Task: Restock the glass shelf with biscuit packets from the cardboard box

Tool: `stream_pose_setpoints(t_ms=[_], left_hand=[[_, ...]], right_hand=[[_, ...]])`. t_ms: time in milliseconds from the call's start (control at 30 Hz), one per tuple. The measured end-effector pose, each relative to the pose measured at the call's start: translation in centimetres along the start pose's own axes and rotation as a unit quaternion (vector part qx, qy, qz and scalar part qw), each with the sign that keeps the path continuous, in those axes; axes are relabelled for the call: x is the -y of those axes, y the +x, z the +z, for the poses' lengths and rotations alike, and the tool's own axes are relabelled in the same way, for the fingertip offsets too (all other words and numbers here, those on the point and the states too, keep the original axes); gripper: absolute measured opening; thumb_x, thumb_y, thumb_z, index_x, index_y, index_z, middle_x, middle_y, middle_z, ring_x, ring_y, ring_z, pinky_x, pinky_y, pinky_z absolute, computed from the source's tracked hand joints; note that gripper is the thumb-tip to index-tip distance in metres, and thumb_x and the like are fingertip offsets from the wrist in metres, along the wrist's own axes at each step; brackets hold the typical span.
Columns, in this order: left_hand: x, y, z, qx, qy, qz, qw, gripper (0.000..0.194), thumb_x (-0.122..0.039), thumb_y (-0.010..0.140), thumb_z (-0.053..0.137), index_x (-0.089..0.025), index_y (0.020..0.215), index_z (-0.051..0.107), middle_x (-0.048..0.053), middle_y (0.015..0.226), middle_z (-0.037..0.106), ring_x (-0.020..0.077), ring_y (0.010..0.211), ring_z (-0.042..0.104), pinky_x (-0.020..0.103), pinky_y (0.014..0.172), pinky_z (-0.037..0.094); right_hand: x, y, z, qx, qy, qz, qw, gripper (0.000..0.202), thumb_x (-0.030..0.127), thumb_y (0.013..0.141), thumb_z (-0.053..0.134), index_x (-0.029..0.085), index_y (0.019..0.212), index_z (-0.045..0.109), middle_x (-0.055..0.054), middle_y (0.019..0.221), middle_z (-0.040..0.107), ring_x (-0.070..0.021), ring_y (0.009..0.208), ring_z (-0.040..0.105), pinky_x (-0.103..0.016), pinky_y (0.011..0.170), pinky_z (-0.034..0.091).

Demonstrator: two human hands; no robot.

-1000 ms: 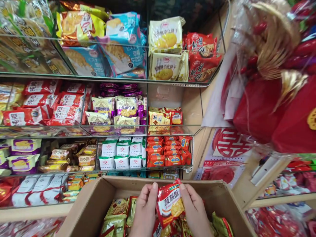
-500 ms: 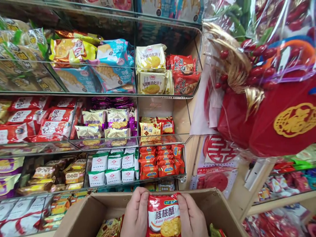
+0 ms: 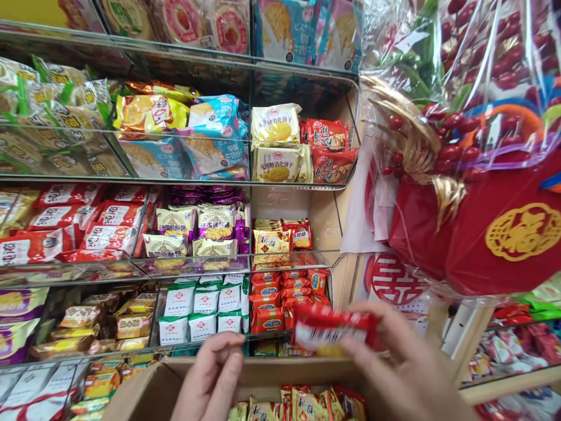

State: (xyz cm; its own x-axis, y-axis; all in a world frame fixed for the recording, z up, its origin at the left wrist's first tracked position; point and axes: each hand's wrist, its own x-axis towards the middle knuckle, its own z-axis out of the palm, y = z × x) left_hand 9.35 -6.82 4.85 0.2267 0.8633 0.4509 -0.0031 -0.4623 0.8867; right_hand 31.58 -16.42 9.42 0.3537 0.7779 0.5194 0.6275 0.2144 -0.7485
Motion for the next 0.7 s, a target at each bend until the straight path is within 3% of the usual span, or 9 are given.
stream_pose_setpoints(t_ms=[67, 133, 200, 267, 333, 433, 533, 700], left_hand=[[0.4, 1.2, -2.1, 0.0, 0.093, 0.043, 0.995, 0.024, -0.042, 0.077, 0.052, -0.024, 0.093, 0.053, 0.0, 0.07, 0.057, 0.0141, 0.058, 0.054, 0.022, 0.054, 0.045], [1.3, 2.4, -4.3, 0.003, 0.186, 0.087, 0.979, 0.021, -0.039, 0.078, 0.051, -0.023, 0.091, 0.054, 0.002, 0.082, 0.061, 0.0169, 0.074, 0.059, 0.021, 0.064, 0.046], [2.5, 3.4, -6.2, 0.021, 0.258, 0.122, 0.958, 0.02, -0.038, 0.078, 0.051, -0.023, 0.09, 0.056, 0.002, 0.085, 0.063, 0.017, 0.078, 0.06, 0.02, 0.067, 0.047], [3.8, 4.1, -7.7, 0.043, 0.315, 0.14, 0.938, 0.021, -0.038, 0.077, 0.051, -0.023, 0.091, 0.057, 0.002, 0.087, 0.064, 0.0164, 0.077, 0.061, 0.019, 0.066, 0.048], [5.0, 4.4, -9.0, 0.059, 0.36, 0.145, 0.92, 0.021, -0.038, 0.078, 0.051, -0.024, 0.091, 0.058, 0.001, 0.089, 0.065, 0.0164, 0.08, 0.062, 0.019, 0.069, 0.048], [6.7, 4.4, -10.5, 0.062, 0.401, 0.135, 0.904, 0.019, -0.039, 0.077, 0.051, -0.024, 0.086, 0.06, 0.001, 0.086, 0.066, 0.017, 0.08, 0.062, 0.021, 0.072, 0.049], [8.2, 4.2, -11.3, 0.04, 0.389, 0.107, 0.914, 0.02, -0.04, 0.076, 0.051, -0.024, 0.083, 0.06, 0.0, 0.083, 0.066, 0.0166, 0.077, 0.063, 0.021, 0.068, 0.05], [8.9, 3.9, -11.6, 0.009, 0.353, 0.069, 0.933, 0.023, -0.043, 0.076, 0.051, -0.023, 0.082, 0.06, 0.0, 0.083, 0.067, 0.0168, 0.077, 0.064, 0.021, 0.067, 0.051]], right_hand=[[1.9, 3.6, -2.3, -0.134, -0.107, -0.071, 0.983, 0.041, 0.043, 0.072, 0.056, 0.022, 0.106, 0.05, -0.008, 0.089, 0.063, -0.0186, 0.066, 0.06, -0.028, 0.056, 0.046], [3.7, 7.4, -3.2, -0.168, -0.24, -0.123, 0.948, 0.037, 0.037, 0.077, 0.052, 0.02, 0.11, 0.046, -0.009, 0.09, 0.062, -0.0194, 0.068, 0.06, -0.029, 0.059, 0.044], [4.9, 10.8, -2.7, -0.095, -0.361, -0.138, 0.917, 0.03, 0.026, 0.081, 0.046, 0.017, 0.11, 0.044, -0.009, 0.088, 0.062, -0.021, 0.073, 0.06, -0.029, 0.063, 0.042], [5.4, 13.7, -1.2, 0.004, -0.444, -0.104, 0.89, 0.026, 0.019, 0.083, 0.043, 0.014, 0.108, 0.044, -0.011, 0.085, 0.063, -0.0226, 0.077, 0.06, -0.029, 0.064, 0.041], [5.2, 16.2, 0.5, 0.058, -0.483, -0.05, 0.872, 0.025, 0.015, 0.083, 0.041, 0.011, 0.108, 0.043, -0.014, 0.087, 0.062, -0.0239, 0.081, 0.06, -0.029, 0.064, 0.041], [4.1, 19.4, 2.6, 0.077, -0.497, 0.011, 0.864, 0.027, 0.009, 0.083, 0.041, 0.007, 0.109, 0.044, -0.018, 0.095, 0.06, -0.0238, 0.088, 0.059, -0.029, 0.066, 0.043], [2.7, 21.6, 3.9, 0.116, -0.503, 0.053, 0.855, 0.024, 0.018, 0.084, 0.049, 0.009, 0.106, 0.05, -0.013, 0.1, 0.059, -0.0184, 0.088, 0.058, -0.03, 0.07, 0.047], [0.8, 22.6, 5.2, 0.167, -0.51, 0.054, 0.842, 0.028, 0.028, 0.083, 0.053, 0.013, 0.107, 0.052, -0.007, 0.104, 0.056, -0.016, 0.089, 0.056, -0.034, 0.075, 0.048]])
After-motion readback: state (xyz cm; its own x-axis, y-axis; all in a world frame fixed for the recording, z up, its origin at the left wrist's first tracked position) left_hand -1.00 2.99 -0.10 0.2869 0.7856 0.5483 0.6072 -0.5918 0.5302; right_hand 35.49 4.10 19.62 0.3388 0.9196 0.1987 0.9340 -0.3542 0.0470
